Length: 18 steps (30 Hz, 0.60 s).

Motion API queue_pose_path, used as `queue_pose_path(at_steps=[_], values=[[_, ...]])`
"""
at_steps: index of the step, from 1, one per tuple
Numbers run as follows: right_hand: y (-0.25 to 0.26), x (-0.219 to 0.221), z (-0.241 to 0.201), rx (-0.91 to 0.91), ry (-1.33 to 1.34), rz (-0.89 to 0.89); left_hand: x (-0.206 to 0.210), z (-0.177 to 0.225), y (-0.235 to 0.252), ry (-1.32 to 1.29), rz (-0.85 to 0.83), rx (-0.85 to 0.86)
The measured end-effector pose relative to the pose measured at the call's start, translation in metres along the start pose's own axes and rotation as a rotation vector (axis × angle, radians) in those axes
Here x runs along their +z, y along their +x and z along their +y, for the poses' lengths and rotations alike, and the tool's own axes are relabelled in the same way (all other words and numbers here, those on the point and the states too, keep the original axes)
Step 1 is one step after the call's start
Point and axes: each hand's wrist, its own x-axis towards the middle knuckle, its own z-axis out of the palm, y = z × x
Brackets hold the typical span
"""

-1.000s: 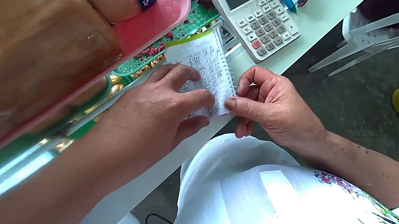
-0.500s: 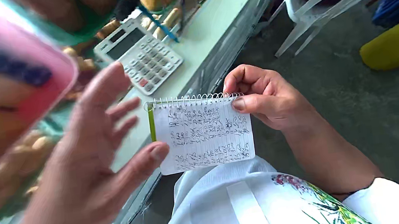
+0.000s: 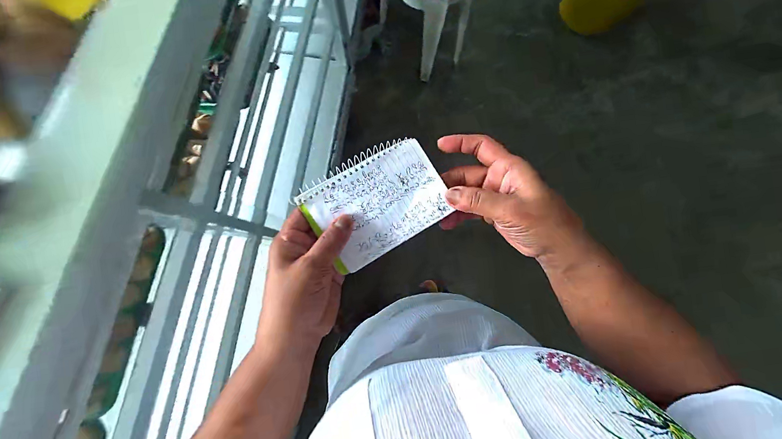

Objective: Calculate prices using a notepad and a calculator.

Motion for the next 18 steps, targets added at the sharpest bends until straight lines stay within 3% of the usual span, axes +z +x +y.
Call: queue_pose_path(at_steps=[4,9,13,18], values=[[-0.002,-0.044,0.015,-0.047,-0.058,0.201,0.05,-0.023,0.036,-0.081,-0.059,-0.129],[0.033,-0.088,0.026,-0.066,-0.167,0.277,0.088,-0.033,0.085,-0.192,-0.122,-0.38],[0.085,-0.116,0.035,-0.163,-0.475,0.303,0.102,-0.04,0.146,-0.337,-0.186,-0.479],[0.165,-0.162,0.041,-0.346,-1.036,0.315,0.121,-0.042,0.242,-0.425,-0.224,-0.474]])
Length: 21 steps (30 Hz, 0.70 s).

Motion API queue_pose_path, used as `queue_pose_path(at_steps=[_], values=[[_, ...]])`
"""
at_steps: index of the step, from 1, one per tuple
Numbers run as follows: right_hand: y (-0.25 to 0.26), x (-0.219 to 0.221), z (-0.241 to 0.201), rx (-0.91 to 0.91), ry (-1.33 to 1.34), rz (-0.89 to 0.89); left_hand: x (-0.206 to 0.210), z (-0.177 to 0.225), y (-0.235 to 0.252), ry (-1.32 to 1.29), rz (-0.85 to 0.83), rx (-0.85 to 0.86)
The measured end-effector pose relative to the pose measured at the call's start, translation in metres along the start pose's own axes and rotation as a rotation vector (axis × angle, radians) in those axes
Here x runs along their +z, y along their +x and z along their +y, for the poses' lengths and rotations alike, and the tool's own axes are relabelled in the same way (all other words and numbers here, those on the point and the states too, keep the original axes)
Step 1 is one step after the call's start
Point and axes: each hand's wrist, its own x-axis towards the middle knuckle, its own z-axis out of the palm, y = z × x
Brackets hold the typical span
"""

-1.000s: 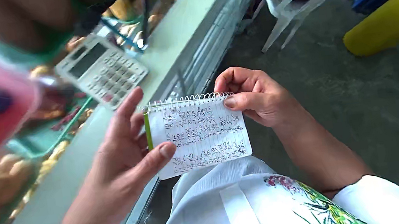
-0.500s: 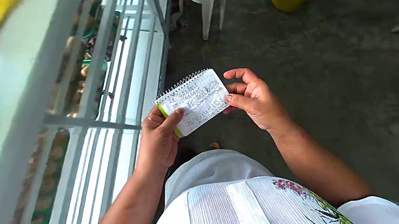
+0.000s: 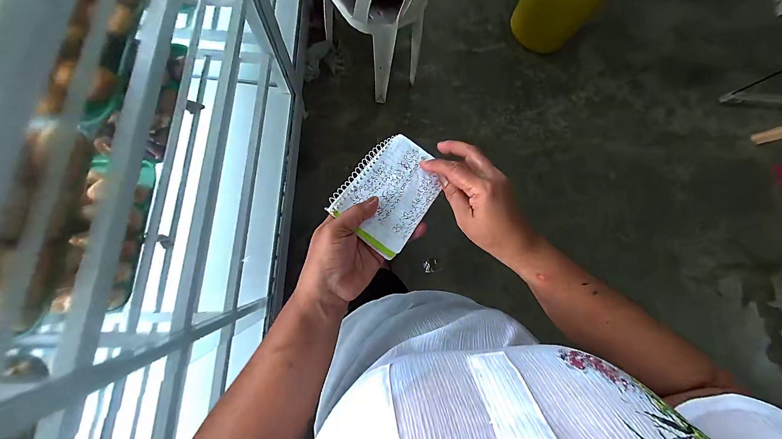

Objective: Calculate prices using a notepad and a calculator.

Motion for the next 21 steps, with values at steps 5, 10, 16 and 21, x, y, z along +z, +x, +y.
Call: queue_pose_path(at_steps=[5,10,16,21], values=[[0.084,0.006,0.04,-0.023,-0.289,-0.072,0.019,0.044,0.086,-0.044,0.05,-0.022],[0.156,0.019,0.09,0.005,-0.305,-0.121,0.04,0.077,0.161,-0.046,0.103,-0.011],[0.234,0.032,0.153,-0.002,-0.288,-0.193,0.06,0.101,0.248,-0.091,0.188,0.022],[0.316,0.039,0.215,-0.086,-0.253,-0.256,0.084,0.121,0.32,-0.151,0.231,0.101]])
